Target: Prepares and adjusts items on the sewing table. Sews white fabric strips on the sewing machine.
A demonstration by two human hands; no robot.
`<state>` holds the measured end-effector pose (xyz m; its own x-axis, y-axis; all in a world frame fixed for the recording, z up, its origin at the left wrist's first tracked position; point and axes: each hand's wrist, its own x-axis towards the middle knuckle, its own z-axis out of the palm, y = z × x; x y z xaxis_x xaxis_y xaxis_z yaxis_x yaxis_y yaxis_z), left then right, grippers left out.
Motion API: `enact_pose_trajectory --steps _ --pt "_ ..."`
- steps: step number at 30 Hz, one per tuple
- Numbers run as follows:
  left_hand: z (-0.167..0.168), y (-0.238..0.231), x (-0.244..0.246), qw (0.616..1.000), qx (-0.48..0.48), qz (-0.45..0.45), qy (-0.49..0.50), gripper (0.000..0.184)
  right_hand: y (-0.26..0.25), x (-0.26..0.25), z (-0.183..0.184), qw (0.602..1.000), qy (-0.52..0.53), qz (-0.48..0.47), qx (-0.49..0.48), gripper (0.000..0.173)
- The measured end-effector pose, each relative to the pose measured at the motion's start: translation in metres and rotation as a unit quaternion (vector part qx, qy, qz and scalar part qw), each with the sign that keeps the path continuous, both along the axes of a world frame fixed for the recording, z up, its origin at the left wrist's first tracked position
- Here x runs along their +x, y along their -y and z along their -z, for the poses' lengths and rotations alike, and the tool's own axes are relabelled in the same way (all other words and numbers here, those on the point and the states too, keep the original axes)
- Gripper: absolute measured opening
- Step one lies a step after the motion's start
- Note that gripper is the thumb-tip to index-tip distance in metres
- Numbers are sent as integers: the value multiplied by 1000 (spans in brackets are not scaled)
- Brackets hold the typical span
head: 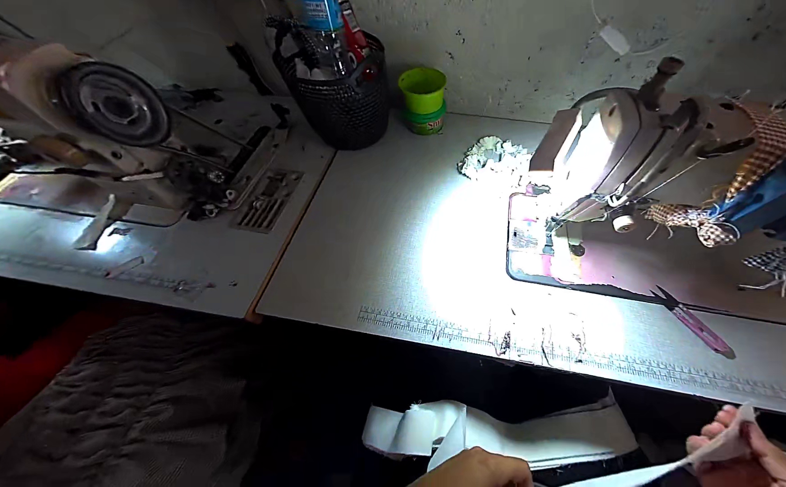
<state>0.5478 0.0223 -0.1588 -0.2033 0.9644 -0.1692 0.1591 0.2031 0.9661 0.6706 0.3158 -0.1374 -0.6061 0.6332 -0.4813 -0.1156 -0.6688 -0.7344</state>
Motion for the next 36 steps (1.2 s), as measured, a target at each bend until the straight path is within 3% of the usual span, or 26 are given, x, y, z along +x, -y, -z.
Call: enact_pose_trajectory --steps 2,4,6,9,13,18,22,24,26,28,30,33,36 --pt "0 2 -3 999 -15 -25 -25 20 11 -11 -24 997 -4 -25 71 39" --pt "0 -5 -9 988 48 -119 -83 28 30 -24 -43 974 -31 -111 197 36" --pt "-11 -25 -19 954 162 -243 -68 30 53 -41 -53 923 -54 -170 342 26" --pt "-39 -54 -35 904 266 -335 -8 26 78 -66 -49 856 -109 -142 486 16" --pt "-58 -68 -49 888 291 -345 85 7 91 -79 -51 851 -168 -136 479 8" --pt "-52 -72 -57 881 328 -251 232 5 88 -76 -47 869 -234 -222 376 14" --pt "-47 -80 -58 884 345 -219 229 24 89 -80 -50 890 -242 -228 314 20" --pt "-47 -81 -62 893 323 -216 227 34 85 -80 -52 879 -244 -240 331 26" --pt "-49 -79 -64 902 289 -218 234 40 82 -78 -51 870 -239 -240 358 20" --pt "-50 -76 -62 908 285 -241 191 37 82 -77 -51 862 -217 -213 405 12" --pt "-50 -73 -58 902 321 -278 76 28 82 -77 -52 849 -174 -175 468 9" --pt "-59 -71 -51 882 347 -307 -81 30 86 -78 -49 832 -131 -131 524 12" --pt "-69 -74 -51 868 344 -337 -120 11 91 -79 -47 819 -130 -121 545 13"
